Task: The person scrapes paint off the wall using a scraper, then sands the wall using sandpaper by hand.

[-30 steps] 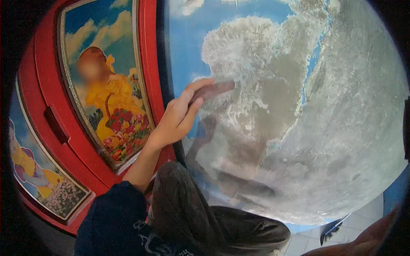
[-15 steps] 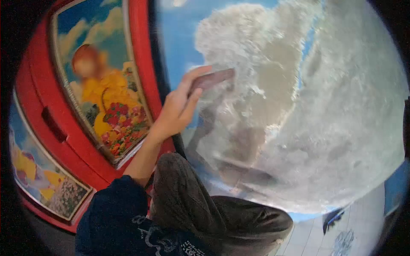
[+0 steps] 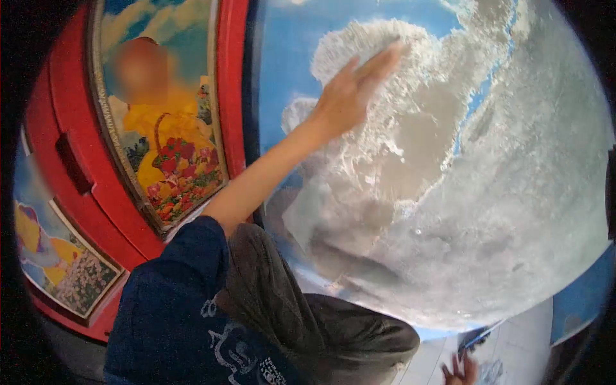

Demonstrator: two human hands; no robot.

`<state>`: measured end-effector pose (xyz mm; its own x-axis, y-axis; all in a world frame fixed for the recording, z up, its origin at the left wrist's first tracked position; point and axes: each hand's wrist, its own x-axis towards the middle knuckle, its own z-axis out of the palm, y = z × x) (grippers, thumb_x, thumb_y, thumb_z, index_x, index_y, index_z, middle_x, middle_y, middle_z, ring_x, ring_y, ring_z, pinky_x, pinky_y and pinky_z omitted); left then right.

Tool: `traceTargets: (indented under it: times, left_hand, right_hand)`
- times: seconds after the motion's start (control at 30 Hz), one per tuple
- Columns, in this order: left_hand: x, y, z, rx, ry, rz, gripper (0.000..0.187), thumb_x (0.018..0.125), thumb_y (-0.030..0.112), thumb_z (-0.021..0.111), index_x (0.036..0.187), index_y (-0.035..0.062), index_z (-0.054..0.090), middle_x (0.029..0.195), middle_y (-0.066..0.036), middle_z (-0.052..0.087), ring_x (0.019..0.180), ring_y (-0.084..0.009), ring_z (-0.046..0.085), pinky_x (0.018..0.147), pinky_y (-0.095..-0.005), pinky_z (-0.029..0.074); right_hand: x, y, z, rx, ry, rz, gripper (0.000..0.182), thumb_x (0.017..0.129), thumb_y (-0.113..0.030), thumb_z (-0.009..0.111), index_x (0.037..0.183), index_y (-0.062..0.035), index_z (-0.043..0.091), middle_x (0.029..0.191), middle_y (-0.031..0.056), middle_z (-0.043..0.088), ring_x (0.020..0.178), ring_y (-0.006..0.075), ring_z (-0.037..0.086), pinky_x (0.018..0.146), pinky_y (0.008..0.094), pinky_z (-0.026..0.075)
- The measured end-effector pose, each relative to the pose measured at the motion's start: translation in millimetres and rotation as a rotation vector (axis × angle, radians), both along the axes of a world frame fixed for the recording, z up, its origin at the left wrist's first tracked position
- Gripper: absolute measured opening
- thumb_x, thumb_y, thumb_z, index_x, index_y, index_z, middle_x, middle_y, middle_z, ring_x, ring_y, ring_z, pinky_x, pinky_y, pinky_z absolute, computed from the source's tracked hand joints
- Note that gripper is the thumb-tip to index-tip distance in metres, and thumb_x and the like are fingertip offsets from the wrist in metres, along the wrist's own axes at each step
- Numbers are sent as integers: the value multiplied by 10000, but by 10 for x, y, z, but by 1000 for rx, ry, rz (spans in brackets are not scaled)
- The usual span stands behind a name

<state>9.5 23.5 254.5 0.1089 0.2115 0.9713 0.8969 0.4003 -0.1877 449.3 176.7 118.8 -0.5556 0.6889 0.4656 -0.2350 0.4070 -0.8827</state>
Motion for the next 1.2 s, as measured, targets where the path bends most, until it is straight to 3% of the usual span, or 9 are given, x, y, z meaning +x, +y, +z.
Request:
traceTargets:
  times: [0.07, 0.1, 0.17, 0.27, 0.57, 0.63, 0.77, 0.93, 1.2]
  left_hand:
    - [-240, 104, 75, -22, 122, 48, 595, 800, -35, 392, 1349, 157, 270, 1332, -52, 391, 1131, -264, 463, 949, -430, 345]
    - [-325, 92, 123, -4, 96, 56, 576, 810, 3, 412, 1349, 153, 277, 1355, -56, 355, 1190, -251, 396, 986, -450, 282]
    - [-381, 130, 68, -7, 52, 18, 560, 820, 42, 432, 1349, 149, 284, 1378, -60, 318, 1249, -238, 330, 1023, -469, 219]
    - [-403, 128, -246, -73, 56, 153, 567, 831, 40, 442, 1357, 127, 249, 1365, -81, 334, 1237, -253, 343, 1040, -451, 195]
    - [-436, 183, -712, -77, 21, 179, 807, 811, 369, 544, 1380, 38, 76, 1412, -169, 193, 1291, -325, 223, 979, -624, 71]
    - [-452, 252, -505, -56, 47, 138, 819, 806, 386, 549, 1380, 42, 78, 1412, -166, 195, 1294, -324, 213, 978, -625, 61]
    - [-297, 276, -101, 6, -31, 187, 852, 788, 283, 579, 1383, 48, 17, 1432, -150, 142, 1314, -285, 175, 1023, -556, 41]
    - [-185, 214, -271, -22, -61, 163, 789, 814, 268, 542, 1382, 41, 45, 1434, -145, 138, 1313, -282, 176, 1019, -558, 48]
    - [-211, 155, -864, -88, -91, 39, 812, 808, 435, 535, 1383, 71, 93, 1420, -139, 187, 1315, -302, 155, 977, -625, 4]
  right_hand:
    - [12, -171, -503, 32, -440, -201, 506, 868, -208, 476, 1301, -18, 295, 1304, 182, 367, 1167, 268, 406, 988, 355, 303]
    - [161, -224, -1040, -478, -374, -293, 502, 886, -212, 461, 1304, -1, 282, 1310, 198, 347, 1191, 291, 365, 1009, 369, 264]
    - [450, -558, -1464, 235, -695, -342, 466, 898, -228, 439, 1310, -54, 307, 1279, 239, 359, 1198, 323, 351, 977, 398, 309]
    - [1360, -1239, -2846, -554, -703, -448, 374, 890, -225, 460, 1224, -74, 385, 1172, 242, 414, 1108, 306, 402, 888, 380, 371]
    - [1777, -1662, -2490, -386, -802, -546, 331, 877, -279, 502, 711, 4, 548, 641, 76, 512, 590, 160, 486, 522, 286, 387]
    - [1694, -1579, -2317, -814, -612, -528, 383, 874, -282, 502, 587, -28, 520, 480, -2, 447, 424, 97, 419, 402, 256, 323]
    - [1651, -1538, -2008, -827, -893, -222, 266, 851, -210, 536, 670, -16, 551, 465, 11, 454, 416, 108, 432, 415, 251, 340]
    - [1594, -1619, -2085, -138, -848, -261, 226, 760, -103, 610, 973, -38, 576, 718, 94, 557, 602, 151, 539, 500, 258, 413]
    - [1595, -1623, -2094, -209, -786, -211, 295, 756, -31, 594, 1051, -36, 581, 925, 68, 543, 749, 134, 553, 598, 237, 457]
